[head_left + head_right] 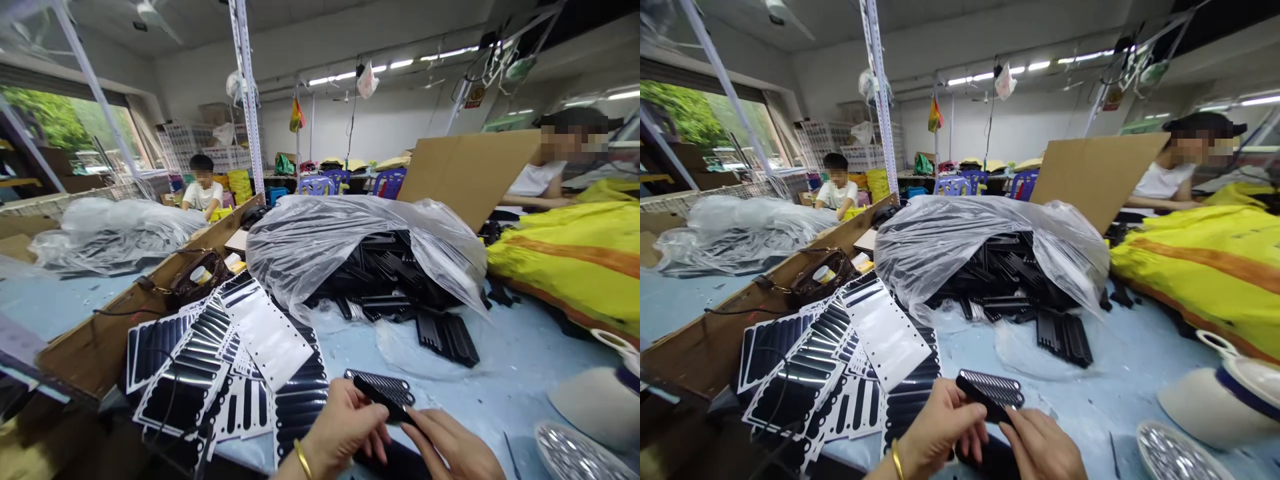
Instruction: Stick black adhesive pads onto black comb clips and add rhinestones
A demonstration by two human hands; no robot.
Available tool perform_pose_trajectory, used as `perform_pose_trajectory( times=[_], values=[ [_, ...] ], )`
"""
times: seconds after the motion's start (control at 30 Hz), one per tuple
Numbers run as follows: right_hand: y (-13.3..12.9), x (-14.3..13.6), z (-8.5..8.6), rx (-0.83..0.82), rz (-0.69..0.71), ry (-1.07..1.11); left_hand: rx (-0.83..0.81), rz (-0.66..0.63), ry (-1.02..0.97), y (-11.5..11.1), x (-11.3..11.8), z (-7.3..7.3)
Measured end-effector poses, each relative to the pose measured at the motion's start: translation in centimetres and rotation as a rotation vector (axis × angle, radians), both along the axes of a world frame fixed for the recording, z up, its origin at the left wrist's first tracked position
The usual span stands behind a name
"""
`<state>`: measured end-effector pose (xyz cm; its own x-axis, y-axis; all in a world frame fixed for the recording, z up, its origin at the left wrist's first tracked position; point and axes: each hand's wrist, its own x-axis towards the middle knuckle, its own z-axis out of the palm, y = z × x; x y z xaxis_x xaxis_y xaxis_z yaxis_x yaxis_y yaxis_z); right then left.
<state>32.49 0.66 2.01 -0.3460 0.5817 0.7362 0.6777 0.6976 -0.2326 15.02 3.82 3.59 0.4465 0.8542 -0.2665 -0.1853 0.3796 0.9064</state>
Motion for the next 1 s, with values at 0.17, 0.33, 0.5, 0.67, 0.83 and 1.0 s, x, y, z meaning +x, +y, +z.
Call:
perform_pose_trajectory(
  times=[0.17, 0.33, 0.5, 0.67, 0.83, 1.0],
  values=[
    [-1.2, 0.8, 0.6, -0.158, -0.133, -0.021, 0.334, 0.133, 0.465, 0.9, -2.7, -1.3],
    [-2.0, 5.3, -0.4, -0.418, -0.370, 0.006, 0.493, 0.227, 0.598, 2.7, -5.3, -4.8],
    [-1.9, 7.1, -2.0, -0.566, -0.385, -0.004, 0.559, 0.072, 0.784, 3.2, -5.6, -6.4],
    [-0.9, 5.9, -2.8, -0.615, -0.355, -0.065, 0.682, -0.054, 0.896, 3.5, -4.3, -6.9],
    [-0.1, 5.5, -3.2, -0.604, -0.332, -0.161, 0.678, -0.090, 0.889, 4.8, -3.1, -6.9],
    [0.3, 5.0, -3.1, -0.544, -0.252, -0.229, 0.635, -0.159, 0.776, 5.5, -3.1, -6.7]
  ],
)
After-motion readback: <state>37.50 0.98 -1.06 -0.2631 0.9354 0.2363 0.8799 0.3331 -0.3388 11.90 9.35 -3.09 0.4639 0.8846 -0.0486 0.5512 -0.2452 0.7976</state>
